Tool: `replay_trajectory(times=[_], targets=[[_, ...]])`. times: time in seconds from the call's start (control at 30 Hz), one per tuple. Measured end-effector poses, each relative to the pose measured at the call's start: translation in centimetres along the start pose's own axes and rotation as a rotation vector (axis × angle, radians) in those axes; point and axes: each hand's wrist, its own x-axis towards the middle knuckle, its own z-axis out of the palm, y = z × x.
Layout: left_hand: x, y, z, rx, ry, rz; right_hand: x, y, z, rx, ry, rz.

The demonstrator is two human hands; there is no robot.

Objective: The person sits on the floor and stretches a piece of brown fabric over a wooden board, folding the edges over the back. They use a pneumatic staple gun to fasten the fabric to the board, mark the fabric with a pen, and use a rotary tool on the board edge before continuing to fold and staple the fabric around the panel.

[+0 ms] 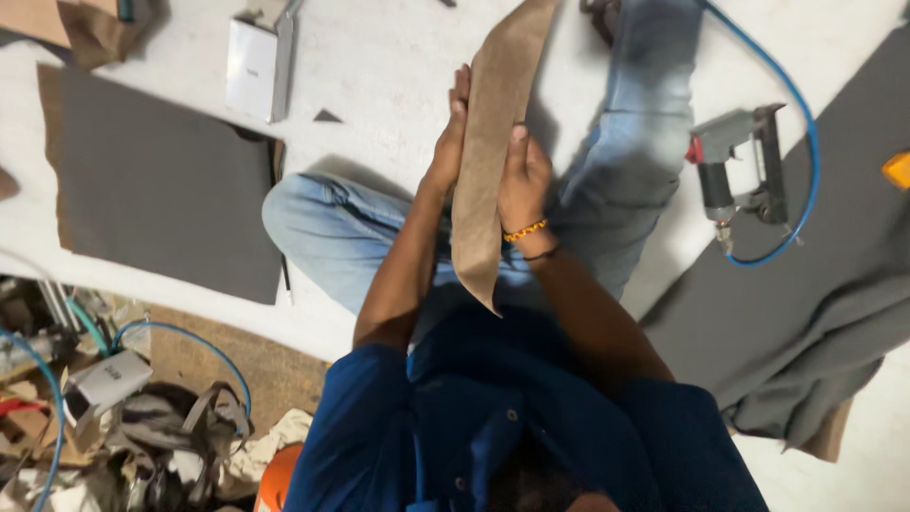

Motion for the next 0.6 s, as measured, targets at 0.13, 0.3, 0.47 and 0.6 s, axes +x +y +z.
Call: replay_trajectory(times=[0.13, 0.3, 0.47, 0.6], targets=[[-2.4, 3.6, 0.4, -0.081, -0.039, -0.039, -0.4, -1.1, 1.9, 0.055, 0.031, 0.0], [-6.5, 8.1, 0.5, 0.388, -0.093, 0.062, -1.5, -0.7, 2.1, 0.145, -0.019, -0.007], [-7.4, 7.9, 0.8, 0.649, -0.113, 0.144, -0.8, -1.3, 1.5, 0.019, -0.03, -0.082], [-2.9, 4.5, -1.1, 0.376, -0.132, 0.123, -0.2, -1.9, 1.6, 0.074, -0.03, -0.048]])
